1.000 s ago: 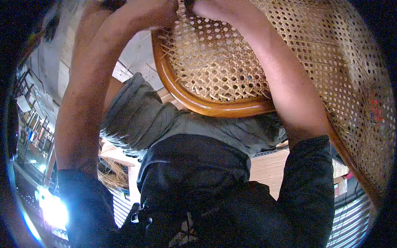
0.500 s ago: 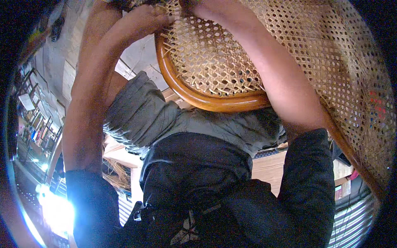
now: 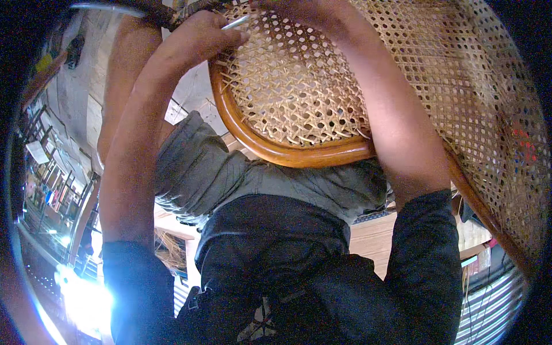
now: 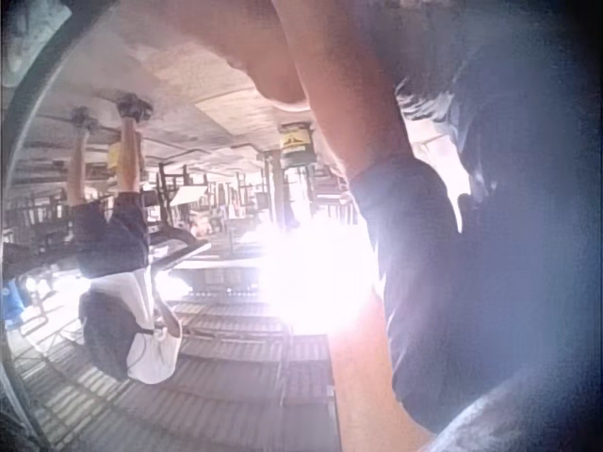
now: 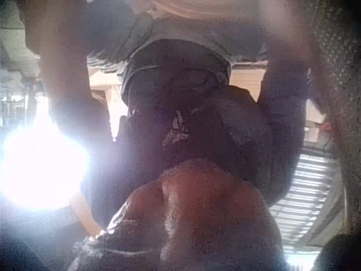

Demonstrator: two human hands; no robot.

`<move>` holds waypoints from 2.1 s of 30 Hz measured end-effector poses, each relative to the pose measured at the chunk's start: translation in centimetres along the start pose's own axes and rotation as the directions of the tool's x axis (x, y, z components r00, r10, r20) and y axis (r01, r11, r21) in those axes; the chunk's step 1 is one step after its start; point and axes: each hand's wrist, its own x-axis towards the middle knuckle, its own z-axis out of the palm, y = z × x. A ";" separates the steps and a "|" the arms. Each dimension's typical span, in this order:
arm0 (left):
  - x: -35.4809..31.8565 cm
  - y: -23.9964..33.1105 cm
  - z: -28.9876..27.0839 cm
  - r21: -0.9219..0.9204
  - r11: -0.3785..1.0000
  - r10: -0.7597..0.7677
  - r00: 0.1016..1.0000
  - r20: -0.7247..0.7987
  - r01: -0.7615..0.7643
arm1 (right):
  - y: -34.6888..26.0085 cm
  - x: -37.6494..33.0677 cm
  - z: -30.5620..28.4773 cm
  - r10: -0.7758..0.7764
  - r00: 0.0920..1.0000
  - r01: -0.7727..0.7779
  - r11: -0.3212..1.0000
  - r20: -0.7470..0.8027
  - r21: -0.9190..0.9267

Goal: Repairing the wicker weaving on a wooden chair using tools and new material.

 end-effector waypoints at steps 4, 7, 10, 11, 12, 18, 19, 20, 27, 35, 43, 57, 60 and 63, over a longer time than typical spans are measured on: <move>-0.6 -0.5 0.2 -0.158 0.985 0.077 0.997 0.020 -0.073 | -2.0 0.8 -1.0 0.245 0.968 -0.234 0.834 -0.044 -0.500; -1.7 -1.7 1.5 -0.369 0.929 0.040 0.999 0.007 -0.035 | -1.8 1.0 -0.5 0.259 0.958 -0.282 0.761 -0.126 -0.584; -2.2 -0.8 0.6 -0.308 0.951 0.025 0.999 0.027 -0.016 | -2.3 1.1 -0.5 0.218 0.969 -0.245 0.760 -0.119 -0.602; -2.2 -0.3 0.2 -0.269 0.963 0.008 0.998 0.061 0.009 | -2.4 1.1 -0.6 0.195 0.976 -0.215 0.766 -0.100 -0.606; -2.0 0.1 -0.1 -0.228 0.973 -0.007 0.995 0.096 0.029 | -2.4 1.0 -0.6 0.195 0.975 -0.218 0.763 -0.104 -0.609; -2.3 -0.9 1.4 -0.186 0.971 0.134 0.986 -0.097 -0.150 | -3.1 0.8 1.1 0.196 0.978 -0.181 0.609 -0.074 -0.772; -2.3 -0.7 1.1 -0.188 0.972 0.123 0.988 -0.097 -0.140 | -3.0 0.3 0.8 0.112 0.993 -0.075 0.793 0.024 -0.604; -1.8 -0.2 0.5 -0.120 0.974 0.191 0.981 -0.022 -0.192 | -3.0 0.1 0.6 0.006 0.995 0.033 0.918 0.097 -0.396; -5.4 -2.5 -1.0 -0.150 0.978 0.139 0.990 -0.039 -0.143 | -2.9 2.1 3.6 0.402 0.912 -0.189 0.593 0.085 -0.783; -7.2 -3.6 -1.5 -0.104 0.992 0.060 0.989 -0.135 -0.074 | -1.7 1.8 4.4 0.532 0.829 -0.106 0.457 0.176 -0.883; -6.1 -2.7 -0.8 -0.020 0.996 0.088 0.986 -0.144 -0.092 | -0.7 2.3 1.7 0.408 0.885 -0.084 0.614 0.225 -0.785; -5.4 -0.3 -0.3 -0.316 0.946 -0.105 0.992 -0.073 0.077 | -3.2 0.0 -4.7 -0.096 0.936 -0.273 0.408 -0.338 -0.871; -5.3 0.9 -0.1 -0.209 0.975 -0.090 0.995 -0.034 0.081 | -1.6 0.3 -3.9 0.043 0.992 -0.125 0.273 -0.118 -0.954; -4.6 1.3 0.7 -0.112 0.992 -0.072 0.990 -0.122 0.059 | -1.4 0.2 -2.1 0.056 0.989 -0.144 0.200 -0.136 -0.969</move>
